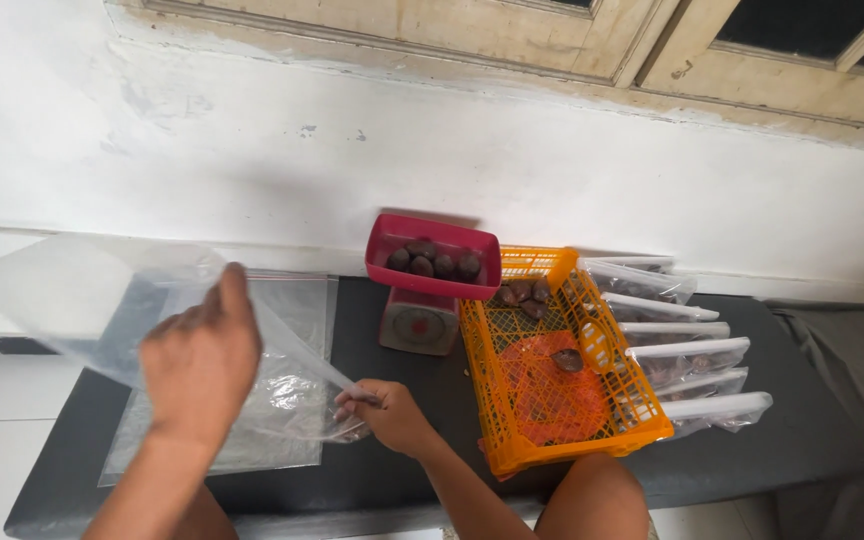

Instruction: The person picks up dark, round dry fruits from a red container and a yellow crate, weighs them on a small scale, places them into plastic bags, and folds the tops of the bags.

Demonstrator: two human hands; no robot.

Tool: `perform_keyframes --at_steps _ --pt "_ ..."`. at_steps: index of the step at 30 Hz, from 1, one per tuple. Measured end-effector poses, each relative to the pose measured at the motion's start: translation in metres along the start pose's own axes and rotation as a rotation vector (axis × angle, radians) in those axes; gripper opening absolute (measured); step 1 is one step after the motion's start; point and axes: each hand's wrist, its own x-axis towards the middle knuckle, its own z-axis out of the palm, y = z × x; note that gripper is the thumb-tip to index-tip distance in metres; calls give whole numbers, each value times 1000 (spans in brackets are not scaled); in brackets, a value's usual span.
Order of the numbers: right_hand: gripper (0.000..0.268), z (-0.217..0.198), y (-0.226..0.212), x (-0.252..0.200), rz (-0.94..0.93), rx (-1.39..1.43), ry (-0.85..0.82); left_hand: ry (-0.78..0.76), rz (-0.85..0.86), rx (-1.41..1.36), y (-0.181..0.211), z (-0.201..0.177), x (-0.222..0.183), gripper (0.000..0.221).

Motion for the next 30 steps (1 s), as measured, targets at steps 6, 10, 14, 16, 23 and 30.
perform_keyframes --at_steps 6,10,14,16,23,30 --pt "12 -13 56 -4 349 448 169 -740 206 -881 102 43 -24 85" --pt "16 -23 83 -7 498 460 231 -1192 355 -907 132 71 -101 86" --pt "17 -25 107 5 512 393 291 -1310 385 -943 136 93 -180 81" --pt "18 -21 105 10 524 338 314 -1321 376 -932 131 94 -197 88" --pt "30 -18 87 20 558 302 396 -1311 305 -1003 131 106 -214 61" --pt "62 -13 86 14 432 313 402 -957 182 -979 128 122 -255 9"
